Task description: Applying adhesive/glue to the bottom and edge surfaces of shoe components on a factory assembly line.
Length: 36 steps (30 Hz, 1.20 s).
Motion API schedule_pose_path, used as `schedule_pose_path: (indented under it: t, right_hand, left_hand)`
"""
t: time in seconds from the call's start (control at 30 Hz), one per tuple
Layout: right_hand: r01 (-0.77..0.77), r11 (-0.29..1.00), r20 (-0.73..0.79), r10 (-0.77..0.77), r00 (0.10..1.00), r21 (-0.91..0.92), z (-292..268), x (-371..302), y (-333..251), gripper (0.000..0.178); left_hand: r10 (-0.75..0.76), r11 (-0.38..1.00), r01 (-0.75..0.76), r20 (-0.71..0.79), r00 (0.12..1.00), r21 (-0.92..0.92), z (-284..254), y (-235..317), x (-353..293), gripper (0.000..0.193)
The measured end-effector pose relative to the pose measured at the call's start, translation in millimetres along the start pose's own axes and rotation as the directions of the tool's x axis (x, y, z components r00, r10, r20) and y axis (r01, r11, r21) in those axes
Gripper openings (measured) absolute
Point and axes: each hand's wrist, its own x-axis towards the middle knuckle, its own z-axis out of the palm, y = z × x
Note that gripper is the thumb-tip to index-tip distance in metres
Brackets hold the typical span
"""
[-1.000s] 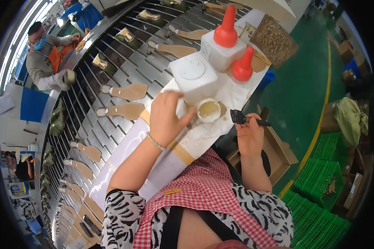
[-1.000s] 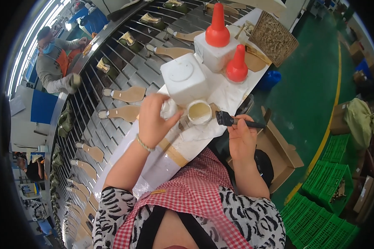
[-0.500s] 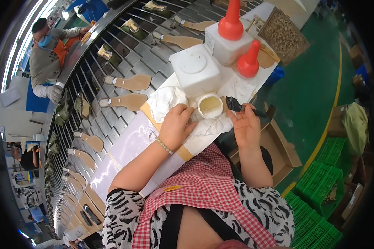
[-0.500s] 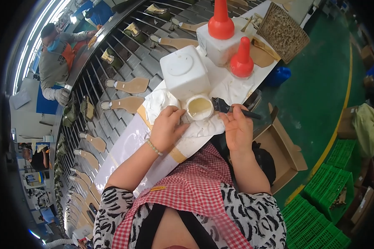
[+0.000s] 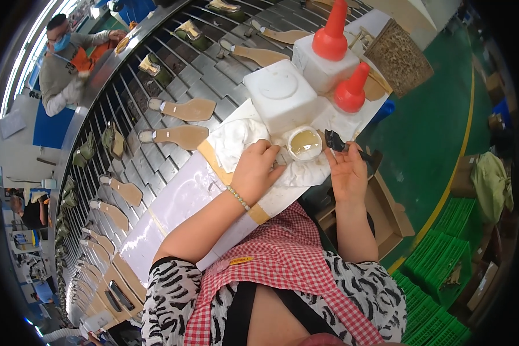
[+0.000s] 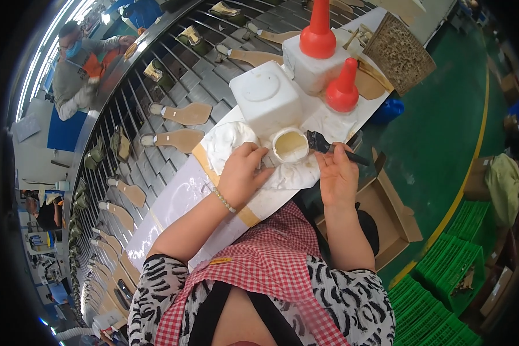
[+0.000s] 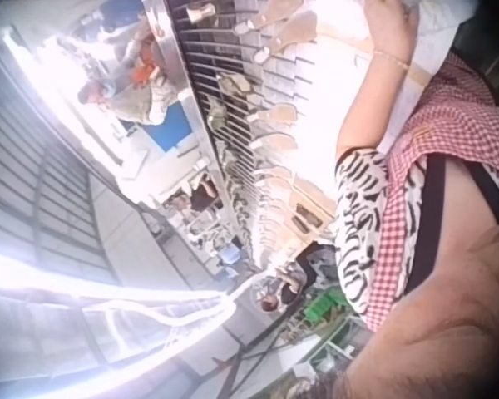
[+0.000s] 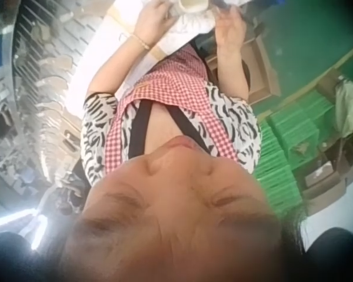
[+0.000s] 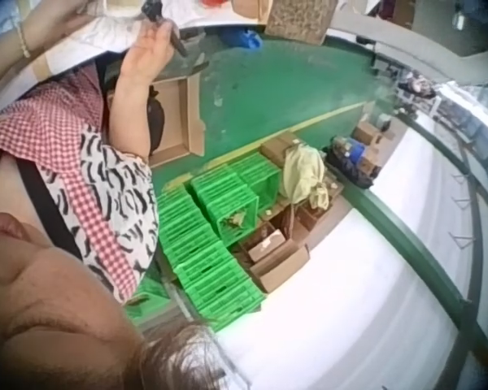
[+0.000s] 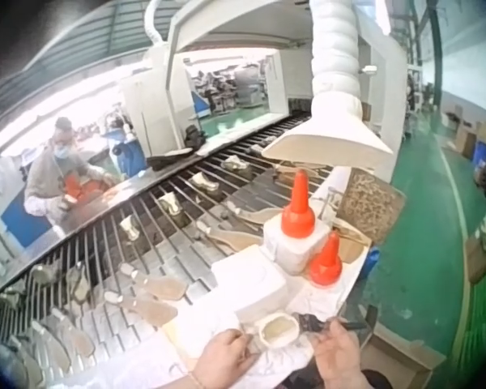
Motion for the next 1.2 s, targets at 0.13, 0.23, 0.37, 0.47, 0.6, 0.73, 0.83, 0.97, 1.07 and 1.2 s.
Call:
schedule_pose_path:
  t: [0.13,0.23,0.37,0.47,0.6,0.73,0.83,0.97,1.07,1.2]
  right_hand:
    - [0.030,1.000,0.025,-0.030,0.999,-0.005,-3,-6,-9,0.017]
    - [0.077,0.997,0.026,-0.076,0.997,-0.028,-1,-13,-17,0.017]
    - [0.111,0.993,0.054,-0.108,0.993,-0.048,-1,-20,-22,0.016]
    - [0.111,0.993,0.082,-0.107,0.991,-0.051,5,-25,-22,0.016]
    - [0.127,0.991,0.046,-0.124,0.991,-0.049,4,-29,-27,0.015]
    - [0.134,0.990,0.053,-0.132,0.990,-0.034,4,-27,-27,0.016]
    - [0.118,0.992,0.063,-0.115,0.991,-0.051,10,-25,-23,0.017]
    - [0.124,0.991,0.124,-0.118,0.985,-0.042,26,-27,-19,0.018]
    - [0.192,0.976,0.297,-0.154,0.942,-0.103,50,-44,-23,0.017]
    - [0.224,0.939,0.429,-0.096,0.898,-0.260,80,-65,-20,0.022]
  left_hand:
    - [-0.020,1.000,0.019,0.089,0.996,0.012,-29,1,9,0.034]
    - [0.210,0.975,-0.179,-0.298,0.931,0.130,-55,-2,34,0.048]
    - [0.233,0.915,-0.142,-0.208,0.950,0.378,-65,0,81,0.093]
    - [0.045,0.926,-0.050,0.022,0.999,0.374,-58,-17,93,0.109]
    - [0.053,0.976,-0.070,0.085,0.995,0.207,-61,-11,102,0.103]
    - [0.092,0.976,-0.092,0.009,0.996,0.199,-56,-19,103,0.098]
    - [0.103,0.972,-0.097,-0.014,0.995,0.212,-59,-26,102,0.099]
    - [0.151,0.967,-0.130,-0.081,0.985,0.220,-73,-39,89,0.094]
    - [0.125,0.988,-0.136,-0.133,0.983,-0.078,-104,-65,74,0.082]
    - [-0.032,0.980,0.077,-0.237,0.971,0.182,-165,-150,29,0.057]
